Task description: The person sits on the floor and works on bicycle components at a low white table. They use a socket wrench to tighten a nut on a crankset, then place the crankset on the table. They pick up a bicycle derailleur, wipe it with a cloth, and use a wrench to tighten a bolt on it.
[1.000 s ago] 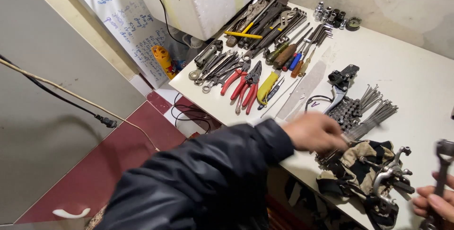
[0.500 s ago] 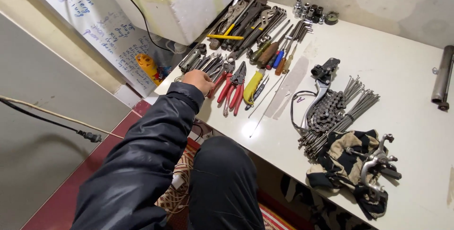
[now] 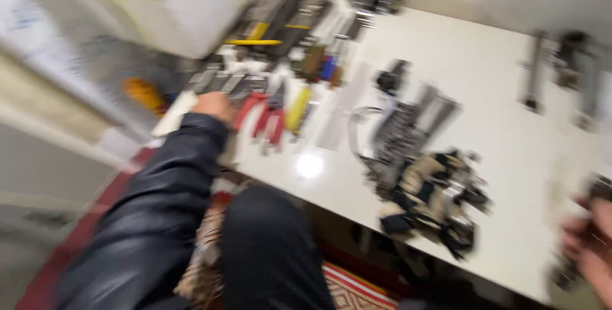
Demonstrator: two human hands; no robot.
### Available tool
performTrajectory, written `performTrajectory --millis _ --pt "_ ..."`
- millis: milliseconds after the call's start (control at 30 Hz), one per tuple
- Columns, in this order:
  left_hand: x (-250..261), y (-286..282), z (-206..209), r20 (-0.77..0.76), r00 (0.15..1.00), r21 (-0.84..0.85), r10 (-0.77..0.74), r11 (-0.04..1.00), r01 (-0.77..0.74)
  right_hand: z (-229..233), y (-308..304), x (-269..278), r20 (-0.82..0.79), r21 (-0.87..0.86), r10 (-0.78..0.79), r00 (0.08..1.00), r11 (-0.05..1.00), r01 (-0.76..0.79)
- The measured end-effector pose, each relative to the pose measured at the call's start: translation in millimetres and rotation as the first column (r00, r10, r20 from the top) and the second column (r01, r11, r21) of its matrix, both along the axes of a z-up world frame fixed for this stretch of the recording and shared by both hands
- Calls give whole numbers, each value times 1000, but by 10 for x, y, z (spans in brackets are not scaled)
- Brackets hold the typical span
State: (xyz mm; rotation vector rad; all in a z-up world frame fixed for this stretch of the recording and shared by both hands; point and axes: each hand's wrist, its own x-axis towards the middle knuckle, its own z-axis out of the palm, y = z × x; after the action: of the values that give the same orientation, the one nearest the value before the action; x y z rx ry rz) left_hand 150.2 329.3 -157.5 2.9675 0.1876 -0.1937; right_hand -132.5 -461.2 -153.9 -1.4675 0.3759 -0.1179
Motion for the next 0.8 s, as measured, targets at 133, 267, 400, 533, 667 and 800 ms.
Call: performTrajectory --millis 133,267,400,533,667,800 --pt "-212 -215 344 -72 992 199 -108 973 121 1027 1277 -317 -146 78 -194 970 975 206" --pt "-43 -210 -141 137 880 238 -455 878 416 1236 1447 -342 -134 105 -229 964 964 244" --pt "-759 -1764 1184 199 948 58 -250 968 243 1389 1545 -315 -115 38 -159 981 986 164" --pt "-1394 -2764 1897 -65 936 -313 -346 898 310 1443 1582 -323 -117 44 -139 983 988 145" --pt "-1577 -3215 1684 -31 869 -478 -495 770 422 1251 1548 -337 -20 67 -194 981 979 194" --pt "-1787 -3574 1673 -181 804 -707 -567 643 295 1246 1539 -381 -20 128 -196 980 972 197"
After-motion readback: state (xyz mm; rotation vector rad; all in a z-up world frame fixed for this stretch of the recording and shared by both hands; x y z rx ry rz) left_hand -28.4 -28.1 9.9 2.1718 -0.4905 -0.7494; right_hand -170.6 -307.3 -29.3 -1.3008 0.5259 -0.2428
